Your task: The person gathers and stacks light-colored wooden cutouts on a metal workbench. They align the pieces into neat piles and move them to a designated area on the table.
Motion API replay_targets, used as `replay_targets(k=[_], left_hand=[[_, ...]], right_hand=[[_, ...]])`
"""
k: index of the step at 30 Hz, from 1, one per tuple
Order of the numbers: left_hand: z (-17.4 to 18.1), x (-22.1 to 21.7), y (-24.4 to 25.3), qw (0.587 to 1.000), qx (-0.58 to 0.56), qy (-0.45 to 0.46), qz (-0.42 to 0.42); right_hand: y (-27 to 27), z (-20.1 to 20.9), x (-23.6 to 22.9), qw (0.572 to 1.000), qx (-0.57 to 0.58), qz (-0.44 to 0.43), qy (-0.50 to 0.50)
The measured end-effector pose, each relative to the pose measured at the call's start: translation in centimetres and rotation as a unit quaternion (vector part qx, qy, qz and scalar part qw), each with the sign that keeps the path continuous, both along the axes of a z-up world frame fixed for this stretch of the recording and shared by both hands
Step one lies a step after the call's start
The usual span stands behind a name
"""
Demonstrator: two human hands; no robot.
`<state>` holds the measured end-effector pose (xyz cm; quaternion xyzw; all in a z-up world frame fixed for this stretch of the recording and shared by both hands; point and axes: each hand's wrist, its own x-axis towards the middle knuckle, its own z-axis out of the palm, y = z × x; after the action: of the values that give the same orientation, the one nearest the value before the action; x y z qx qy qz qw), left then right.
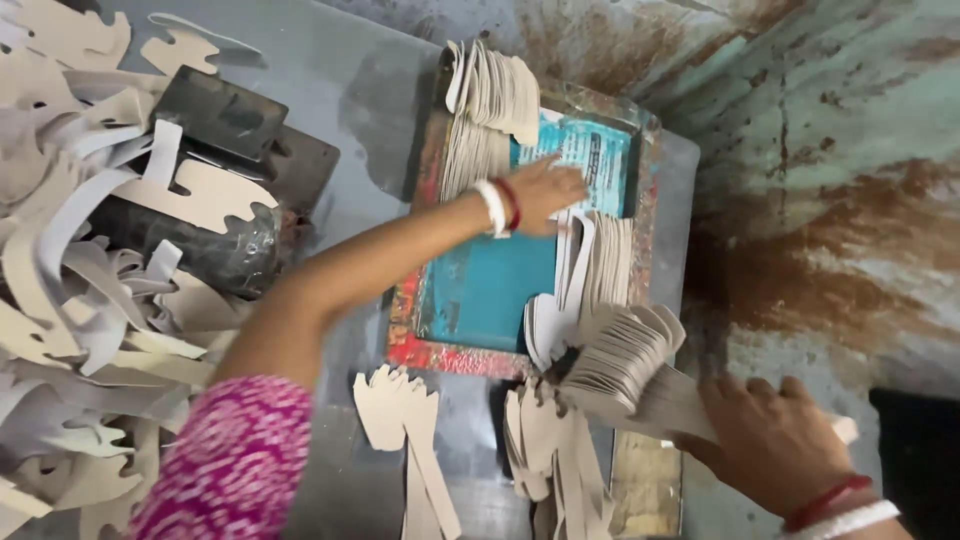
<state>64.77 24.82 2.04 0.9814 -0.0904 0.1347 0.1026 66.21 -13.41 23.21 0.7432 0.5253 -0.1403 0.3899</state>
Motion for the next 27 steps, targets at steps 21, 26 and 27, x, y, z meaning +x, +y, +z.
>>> replay_targets(k=[21, 26, 27], left_hand=[[0.8, -0.8, 12.0, 0.956, 0.273, -0.11, 0.014], [0.4, -2.9, 12.9, 0.962, 0.253, -0.088, 0.056], [0.2, -3.0, 12.9, 0.964, 0.244, -0.083, 0.065]], right_hand=[[21.8, -10.6, 11.4, 0.834, 0.545, -0.006, -0.088], [28.4, -26.1, 4.1, 0.801, 0.559, -0.179, -0.121], [28.9, -27.8, 2.4, 0.781, 0.576, -0.21, -0.117]])
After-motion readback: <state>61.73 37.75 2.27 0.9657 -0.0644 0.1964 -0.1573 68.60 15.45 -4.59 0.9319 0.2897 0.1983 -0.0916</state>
